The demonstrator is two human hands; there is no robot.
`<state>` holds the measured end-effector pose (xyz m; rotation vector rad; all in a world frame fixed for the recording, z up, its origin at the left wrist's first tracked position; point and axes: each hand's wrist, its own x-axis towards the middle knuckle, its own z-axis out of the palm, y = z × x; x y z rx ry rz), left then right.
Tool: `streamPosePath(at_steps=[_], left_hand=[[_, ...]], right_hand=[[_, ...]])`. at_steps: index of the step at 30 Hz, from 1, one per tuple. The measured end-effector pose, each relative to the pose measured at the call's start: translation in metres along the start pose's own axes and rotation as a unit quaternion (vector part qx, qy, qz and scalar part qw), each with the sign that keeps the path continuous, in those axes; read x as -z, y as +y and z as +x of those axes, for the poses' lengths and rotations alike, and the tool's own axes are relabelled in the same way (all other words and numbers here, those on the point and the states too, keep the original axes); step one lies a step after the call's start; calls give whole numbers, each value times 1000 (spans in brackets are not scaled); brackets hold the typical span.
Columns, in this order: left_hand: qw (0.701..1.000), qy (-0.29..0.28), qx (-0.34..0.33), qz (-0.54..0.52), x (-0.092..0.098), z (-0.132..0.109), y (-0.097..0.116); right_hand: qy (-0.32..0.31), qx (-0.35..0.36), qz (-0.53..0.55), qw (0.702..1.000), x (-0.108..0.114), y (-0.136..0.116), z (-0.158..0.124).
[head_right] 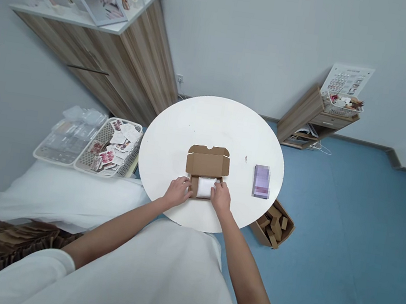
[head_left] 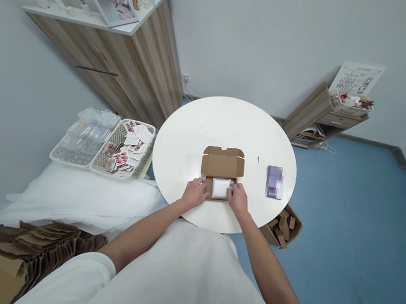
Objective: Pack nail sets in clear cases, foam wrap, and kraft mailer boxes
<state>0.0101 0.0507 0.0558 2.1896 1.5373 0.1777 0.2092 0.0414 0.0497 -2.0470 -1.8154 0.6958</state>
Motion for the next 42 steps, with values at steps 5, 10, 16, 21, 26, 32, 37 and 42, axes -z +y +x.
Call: streamPosePath(at_steps=[5, 10, 16, 21, 26, 32, 37, 42], left_hand=[[982, 97, 97, -134, 4, 9, -4], [937, 94, 209, -264, 11, 32, -12], [944, 47, 214, -246, 19, 60, -15], [945, 74, 201, -247, 27, 74, -18], [937, 46, 178, -298, 31, 70, -20], [912, -2, 159, -377, 31, 52, -26], [870, -83, 186, -450, 44, 42, -34], [864, -124, 181, -454, 49, 43, -35]], right_hand=[[116, -68, 131, 982, 28, 14, 29], [24, -190, 315, 930, 50, 24, 67], [-105, -166, 385, 902, 51, 20, 86], [-128, -133, 430, 884, 53, 15, 82], [-160, -82, 453, 873, 54, 16, 68], [-165, -78, 466, 866, 49, 25, 44], [-178, -78, 463, 864, 51, 26, 32], [-174, -92, 460, 866, 54, 19, 32]])
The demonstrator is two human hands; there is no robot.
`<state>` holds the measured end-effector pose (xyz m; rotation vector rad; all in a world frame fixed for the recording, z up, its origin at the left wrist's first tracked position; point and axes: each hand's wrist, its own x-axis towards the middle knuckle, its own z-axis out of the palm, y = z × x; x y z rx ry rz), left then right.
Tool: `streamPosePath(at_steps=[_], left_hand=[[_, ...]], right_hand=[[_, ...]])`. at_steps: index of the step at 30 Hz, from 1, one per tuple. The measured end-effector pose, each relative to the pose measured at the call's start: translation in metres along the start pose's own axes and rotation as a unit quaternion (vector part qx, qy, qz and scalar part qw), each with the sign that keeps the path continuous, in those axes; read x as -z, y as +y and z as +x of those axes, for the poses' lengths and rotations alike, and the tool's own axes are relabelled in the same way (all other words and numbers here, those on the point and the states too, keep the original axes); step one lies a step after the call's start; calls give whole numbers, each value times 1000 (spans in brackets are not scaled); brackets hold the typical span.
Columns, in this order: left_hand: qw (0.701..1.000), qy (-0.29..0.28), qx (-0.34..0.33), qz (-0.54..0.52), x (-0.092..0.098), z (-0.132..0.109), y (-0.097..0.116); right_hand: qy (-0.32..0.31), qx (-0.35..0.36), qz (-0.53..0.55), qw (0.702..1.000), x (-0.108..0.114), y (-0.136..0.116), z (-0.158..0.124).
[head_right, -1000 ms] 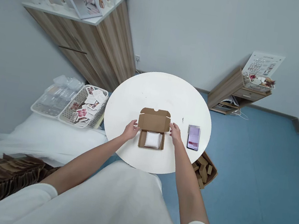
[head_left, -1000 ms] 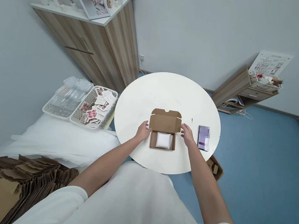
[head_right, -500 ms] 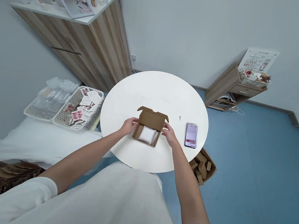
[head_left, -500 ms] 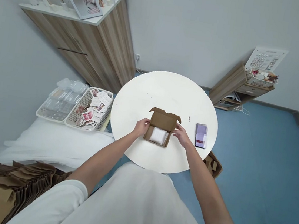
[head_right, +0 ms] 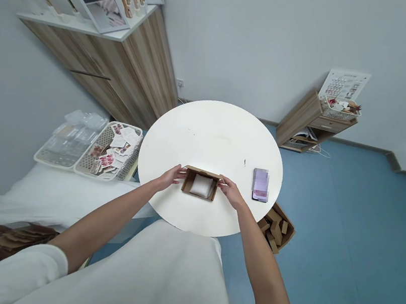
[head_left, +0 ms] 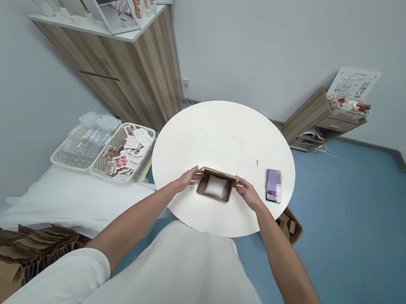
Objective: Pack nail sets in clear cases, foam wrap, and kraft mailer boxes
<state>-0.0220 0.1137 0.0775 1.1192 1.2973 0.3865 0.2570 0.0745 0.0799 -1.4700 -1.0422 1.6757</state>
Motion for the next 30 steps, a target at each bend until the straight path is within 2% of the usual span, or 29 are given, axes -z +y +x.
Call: streamPosePath(at_steps=[5, 8, 14, 17, 21, 23, 27, 30], left_hand=[[1000, -15, -10, -17, 0, 1, 6], [1000, -25, -9, 16, 2, -2, 9], [999, -27, 28, 38, 4, -7, 8], [996, -37, 33, 68, 2, -7, 2], [994, -50, 1, 100, -4, -6, -8], [991, -21, 3, 135, -8, -5, -13], [965, 62, 64, 247, -18, -3, -22], [941, 81, 105, 312, -25, -2, -28]], right_hand=[[21, -32, 50, 998, -3, -6, 2], [3, -35, 75, 997, -4, -10, -2], [-26, -89, 10, 996, -2, -10, -11], [-21, -88, -12, 996, -5, -3, -11], [43, -82, -45, 995, -15, 12, -7], [85, -82, -83, 990, -22, 22, -5], [159, -96, -189, 964, -33, 39, -4], [178, -106, -246, 947, -38, 49, -3]])
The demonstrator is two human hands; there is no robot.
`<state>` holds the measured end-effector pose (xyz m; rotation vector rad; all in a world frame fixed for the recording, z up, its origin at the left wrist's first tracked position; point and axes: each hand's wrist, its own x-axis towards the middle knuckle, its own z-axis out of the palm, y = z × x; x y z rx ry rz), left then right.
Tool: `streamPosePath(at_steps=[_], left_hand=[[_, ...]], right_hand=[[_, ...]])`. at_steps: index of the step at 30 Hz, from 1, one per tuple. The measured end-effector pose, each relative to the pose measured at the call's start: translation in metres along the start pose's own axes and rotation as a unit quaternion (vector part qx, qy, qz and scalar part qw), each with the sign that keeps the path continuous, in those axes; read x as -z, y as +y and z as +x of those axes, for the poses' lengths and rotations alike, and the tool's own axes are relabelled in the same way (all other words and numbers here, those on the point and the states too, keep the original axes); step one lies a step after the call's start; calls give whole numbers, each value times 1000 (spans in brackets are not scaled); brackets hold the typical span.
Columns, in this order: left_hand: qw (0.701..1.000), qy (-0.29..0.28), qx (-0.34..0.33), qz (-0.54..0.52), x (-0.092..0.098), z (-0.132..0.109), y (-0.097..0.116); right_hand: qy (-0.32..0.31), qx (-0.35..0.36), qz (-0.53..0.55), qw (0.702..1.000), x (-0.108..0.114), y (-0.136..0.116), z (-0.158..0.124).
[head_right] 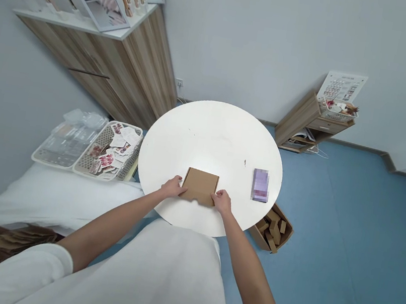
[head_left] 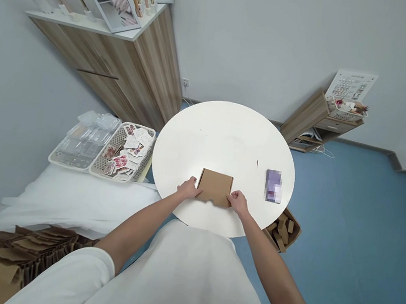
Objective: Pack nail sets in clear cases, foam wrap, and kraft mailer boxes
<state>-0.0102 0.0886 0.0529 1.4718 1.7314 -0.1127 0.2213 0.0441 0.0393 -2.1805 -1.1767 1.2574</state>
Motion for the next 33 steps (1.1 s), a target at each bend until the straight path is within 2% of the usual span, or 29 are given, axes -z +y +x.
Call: streamPosePath(at_steps=[3, 5, 8, 11, 16, 21, 28, 33], left_hand=[[1000, 7, 4, 25, -7, -1, -2], [998, 40, -18, 35, -11, -3, -5], [989, 111, -84, 53, -17, -7, -12], [977, 138, -153, 55, -21, -14, -22], [970, 111, -214, 31, -25, -25, -31], [969, 98, -226, -27, -26, -31, -26], [953, 114, -266, -88, -13, -31, -14], [955, 107, -252, -110, -5, -19, -3]], right_hand=[[3, 14, -37, 999, -6, 4, -1], [14, 39, -54, 998, -8, 6, -3], [44, 106, -71, 991, -11, 12, -9], [50, 158, -90, 982, -14, 22, -18], [27, 199, -144, 969, -20, 35, -33], [8, 203, -134, 970, -20, 30, -41], [3, 201, -62, 978, 7, 6, -39], [11, 178, -87, 980, 26, -19, -31]])
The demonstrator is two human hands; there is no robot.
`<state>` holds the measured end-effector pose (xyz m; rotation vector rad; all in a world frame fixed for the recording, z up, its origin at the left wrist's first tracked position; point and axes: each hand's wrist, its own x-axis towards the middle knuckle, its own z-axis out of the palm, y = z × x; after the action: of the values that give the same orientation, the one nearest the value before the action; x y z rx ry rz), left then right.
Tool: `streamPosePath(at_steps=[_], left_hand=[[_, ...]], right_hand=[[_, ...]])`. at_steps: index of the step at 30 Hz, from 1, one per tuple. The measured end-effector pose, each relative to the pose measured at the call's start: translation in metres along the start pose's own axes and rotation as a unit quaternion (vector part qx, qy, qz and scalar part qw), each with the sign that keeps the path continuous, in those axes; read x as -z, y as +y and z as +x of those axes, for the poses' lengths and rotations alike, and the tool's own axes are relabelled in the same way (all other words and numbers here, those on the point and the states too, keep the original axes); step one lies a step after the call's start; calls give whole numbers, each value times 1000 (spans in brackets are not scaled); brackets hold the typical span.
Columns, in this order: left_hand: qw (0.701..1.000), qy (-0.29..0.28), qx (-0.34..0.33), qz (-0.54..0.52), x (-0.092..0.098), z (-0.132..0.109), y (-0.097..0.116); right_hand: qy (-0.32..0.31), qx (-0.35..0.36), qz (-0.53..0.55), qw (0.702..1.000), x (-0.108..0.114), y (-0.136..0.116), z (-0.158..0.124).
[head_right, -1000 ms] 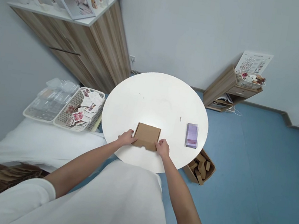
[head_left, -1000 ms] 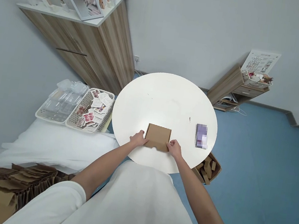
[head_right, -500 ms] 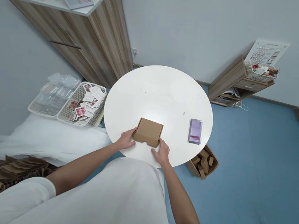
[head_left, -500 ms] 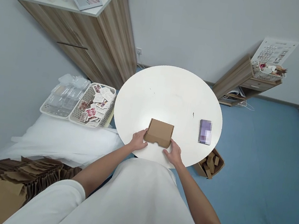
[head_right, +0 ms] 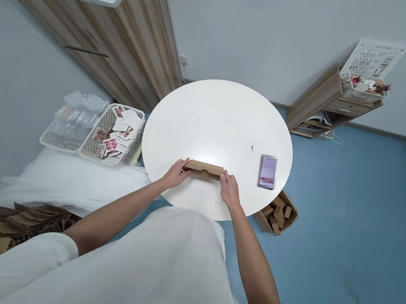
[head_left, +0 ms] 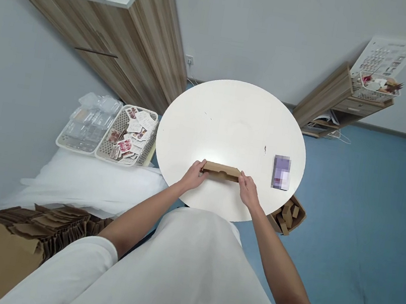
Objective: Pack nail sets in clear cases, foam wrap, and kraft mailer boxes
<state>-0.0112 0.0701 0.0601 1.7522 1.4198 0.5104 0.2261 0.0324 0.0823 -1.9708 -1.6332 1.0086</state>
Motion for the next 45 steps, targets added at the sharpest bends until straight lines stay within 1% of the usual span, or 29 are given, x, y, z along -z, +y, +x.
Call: streamPosePath(at_steps=[4, 6, 11, 16, 22, 26, 31, 36, 40, 43, 45], left_hand=[[999, -31, 11, 24, 4, 7, 2], [999, -36, 12, 35, 5, 8, 4], [997, -27, 21, 64, 7, 8, 8], [996, -26, 6, 81, 9, 10, 8], [999, -9, -14, 34, 12, 10, 9], [1000, -18, -9, 7, 16, 6, 9], [995, -29, 49, -77, 21, 7, 7], [984, -31, 109, -139, 19, 12, -2], [977, -59, 139, -150, 20, 10, -12], [975, -98, 129, -154, 21, 5, -15], [974, -111, 123, -157, 21, 2, -14]], right_hand=[[-2, -21, -44, 999, 10, -10, 9], [0, -38, -48, 998, 12, -12, 12], [-15, -68, -3, 998, 14, -12, 17], [-9, -70, 33, 997, 16, -14, 19], [-32, -78, 85, 993, 21, -17, 19], [-61, -82, 141, 985, 23, -14, 16], [-76, -99, 185, 975, 22, -8, 17], [-80, -123, 189, 971, 18, -1, 22], [-95, -140, 186, 968, 10, 7, 20], [-103, -138, 188, 967, 5, 10, 16], [-101, -134, 193, 967, 2, 10, 14]])
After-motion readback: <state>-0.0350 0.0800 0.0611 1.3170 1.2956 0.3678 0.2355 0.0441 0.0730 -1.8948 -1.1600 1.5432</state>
